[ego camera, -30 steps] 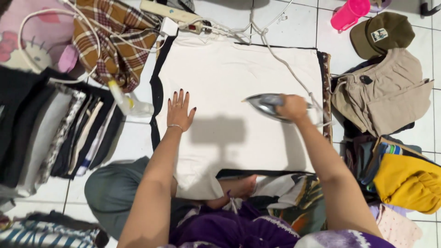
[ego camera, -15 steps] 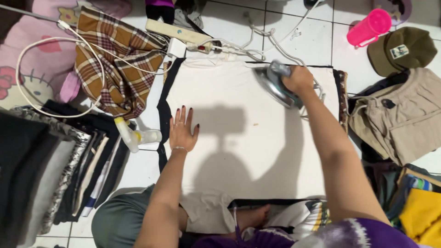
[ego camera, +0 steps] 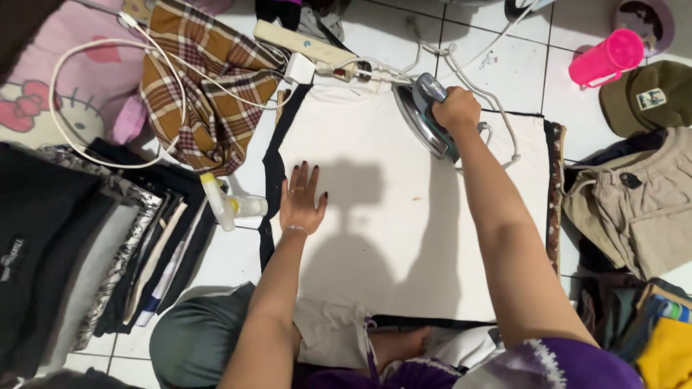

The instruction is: The recorder is ironing a white and black polo shirt while sitting on the floor.

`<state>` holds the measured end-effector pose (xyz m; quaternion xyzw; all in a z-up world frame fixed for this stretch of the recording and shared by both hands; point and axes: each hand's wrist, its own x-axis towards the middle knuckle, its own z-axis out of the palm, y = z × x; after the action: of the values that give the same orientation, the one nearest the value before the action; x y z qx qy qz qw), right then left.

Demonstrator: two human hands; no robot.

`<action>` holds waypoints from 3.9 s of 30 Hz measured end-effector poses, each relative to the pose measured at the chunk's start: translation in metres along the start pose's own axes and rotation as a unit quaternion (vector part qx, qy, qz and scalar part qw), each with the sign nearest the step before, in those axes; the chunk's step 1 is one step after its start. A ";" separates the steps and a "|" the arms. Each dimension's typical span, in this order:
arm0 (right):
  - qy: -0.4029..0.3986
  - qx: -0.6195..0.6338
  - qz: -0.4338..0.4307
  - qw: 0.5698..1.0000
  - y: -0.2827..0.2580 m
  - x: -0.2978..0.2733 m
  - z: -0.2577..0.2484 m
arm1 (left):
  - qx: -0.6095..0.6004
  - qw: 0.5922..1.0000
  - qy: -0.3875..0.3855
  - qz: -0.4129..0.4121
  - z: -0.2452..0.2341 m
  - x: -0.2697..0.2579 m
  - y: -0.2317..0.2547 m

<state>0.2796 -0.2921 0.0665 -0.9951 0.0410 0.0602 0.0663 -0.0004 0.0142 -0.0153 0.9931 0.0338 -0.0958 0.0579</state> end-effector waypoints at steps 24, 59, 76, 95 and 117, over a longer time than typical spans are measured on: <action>0.069 -0.024 -0.212 0.975 -0.168 -0.048 0.044 | -0.065 0.998 -0.025 0.002 -0.005 -0.001 -0.003; 0.095 -0.029 0.065 0.993 0.062 0.000 0.020 | -0.036 0.999 -0.028 0.016 -0.010 0.007 -0.006; 0.086 -0.036 0.067 0.993 0.235 -0.084 -0.004 | -0.032 0.998 0.045 0.009 0.013 0.001 0.001; 0.083 -0.021 0.082 0.993 0.311 -0.138 -0.023 | -0.043 0.998 0.043 0.026 0.032 -0.003 0.004; 0.150 -0.034 -0.135 0.979 0.243 -0.179 -0.027 | -0.133 0.989 -0.008 -0.069 0.023 -0.174 0.010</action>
<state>0.0837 -0.5230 0.0845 -0.9909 -0.0861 -0.0984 0.0331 -0.1746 -0.0087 -0.0032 0.9710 0.1147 -0.1017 0.1832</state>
